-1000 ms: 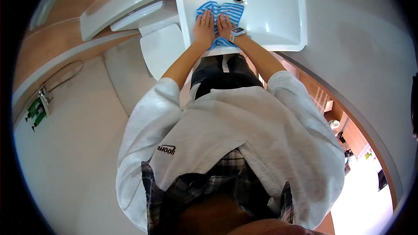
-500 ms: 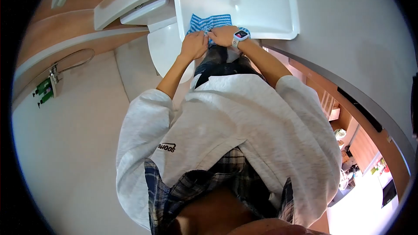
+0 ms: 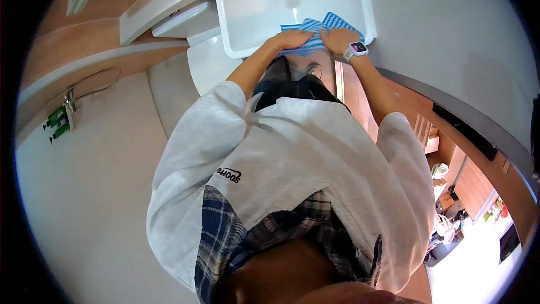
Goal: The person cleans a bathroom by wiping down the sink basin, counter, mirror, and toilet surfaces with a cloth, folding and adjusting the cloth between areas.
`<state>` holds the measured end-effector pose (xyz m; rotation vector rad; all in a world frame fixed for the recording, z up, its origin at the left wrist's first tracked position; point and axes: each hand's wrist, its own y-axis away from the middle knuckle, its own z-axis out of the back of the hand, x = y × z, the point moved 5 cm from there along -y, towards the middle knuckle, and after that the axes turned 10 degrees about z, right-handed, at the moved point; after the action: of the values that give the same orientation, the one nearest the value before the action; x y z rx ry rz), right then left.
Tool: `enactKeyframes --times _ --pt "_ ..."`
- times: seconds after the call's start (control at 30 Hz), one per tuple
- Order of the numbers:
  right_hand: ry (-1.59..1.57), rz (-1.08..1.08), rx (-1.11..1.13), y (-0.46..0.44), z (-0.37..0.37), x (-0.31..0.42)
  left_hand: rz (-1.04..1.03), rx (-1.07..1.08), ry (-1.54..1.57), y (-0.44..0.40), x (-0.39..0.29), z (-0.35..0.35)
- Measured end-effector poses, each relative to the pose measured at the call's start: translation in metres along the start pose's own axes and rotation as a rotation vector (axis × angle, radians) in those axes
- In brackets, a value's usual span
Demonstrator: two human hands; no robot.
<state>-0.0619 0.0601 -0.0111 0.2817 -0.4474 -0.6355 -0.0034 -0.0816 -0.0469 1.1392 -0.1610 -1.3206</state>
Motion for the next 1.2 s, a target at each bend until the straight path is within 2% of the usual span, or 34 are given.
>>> enactKeyframes --times 0.03,0.1,0.17,0.23,0.27,0.3,0.37,0.43,0.47,0.5,0.6,0.67,0.7,0.77,0.83,0.9,0.97,1.03,1.07,1.1,1.13,1.17,1.2 --pt "0.001 -0.006 0.004 -0.002 0.004 0.0 -0.005 0.005 0.002 -0.009 0.0 -0.001" --pt "-0.147 -0.154 0.142 -0.005 0.006 -0.005 -0.02 0.178 0.168 -0.025 0.002 -0.009" --pt "-0.205 -0.192 0.242 -0.027 -0.019 -0.015 -0.025 0.184 0.073 -0.039 0.01 -0.015" --pt "0.042 0.288 0.399 -0.05 -0.05 -0.002 -0.041 0.184 -0.016 -0.049 0.018 -0.021" --pt "0.1 0.268 0.577 -0.06 -0.061 0.0 0.028 0.159 -0.08 -0.054 0.025 -0.022" --pt "0.103 0.261 0.588 -0.064 -0.063 0.007 0.099 0.136 -0.146 -0.058 0.034 -0.024" --pt "-0.138 -0.094 0.426 -0.074 -0.07 0.005 0.138 0.102 -0.142 -0.068 0.054 -0.03" --pt "-0.172 -0.137 0.48 -0.092 -0.1 0.001 0.19 -0.19 -0.233 -0.059 0.07 -0.016" --pt "-0.024 -0.069 0.41 -0.1 -0.104 0.003 0.165 -0.252 -0.299 -0.062 0.079 -0.014" --pt "0.123 0.003 0.342 -0.103 -0.104 0.007 0.165 -0.252 -0.29 -0.063 0.084 -0.012" --pt "0.11 -0.117 0.369 -0.106 -0.093 0.023 0.091 -0.273 -0.43 -0.06 0.091 -0.018" --pt "0.055 -0.159 0.386 -0.101 -0.086 0.027 0.109 -0.394 -0.565 -0.059 0.094 -0.023" --pt "0.06 -0.155 0.374 -0.101 -0.082 0.026 0.113 -0.406 -0.569 -0.057 0.092 -0.017" --pt "-0.129 -0.158 0.486 -0.097 -0.082 0.028 0.158 -0.167 -0.346 -0.051 0.096 -0.016" --pt "-0.117 -0.154 0.504 -0.102 -0.084 0.03 0.189 -0.135 -0.281 -0.037 0.095 -0.014" --pt "0.084 0.225 0.682 -0.098 -0.082 0.045 0.22 -0.103 -0.212 -0.024 0.092 -0.01" --pt "0.068 0.316 0.627 -0.088 -0.064 0.051 0.239 0.057 -0.112 -0.01 0.089 -0.007" --pt "-0.272 0.511 0.529 -0.1 -0.079 0.043 0.26 0.044 -0.085 -0.001 0.089 -0.008" --pt "-0.188 0.649 0.357 -0.107 -0.091 0.037 0.265 0.017 -0.06 0.006 0.084 -0.005" --pt "-0.192 0.663 0.357 -0.097 -0.08 0.046 0.269 -0.007 -0.035 0.013 0.082 -0.003" --pt "-0.171 0.509 0.368 -0.084 -0.055 0.052 0.056 -0.087 -0.169 0.02 0.076 -0.001" --pt "-0.148 0.353 0.379 -0.073 -0.036 0.055 0.066 -0.085 -0.166 0.034 0.065 0.002" --pt "-0.119 0.219 0.297 -0.065 -0.028 0.054 0.222 -0.169 -0.112 0.057 0.052 0.015"
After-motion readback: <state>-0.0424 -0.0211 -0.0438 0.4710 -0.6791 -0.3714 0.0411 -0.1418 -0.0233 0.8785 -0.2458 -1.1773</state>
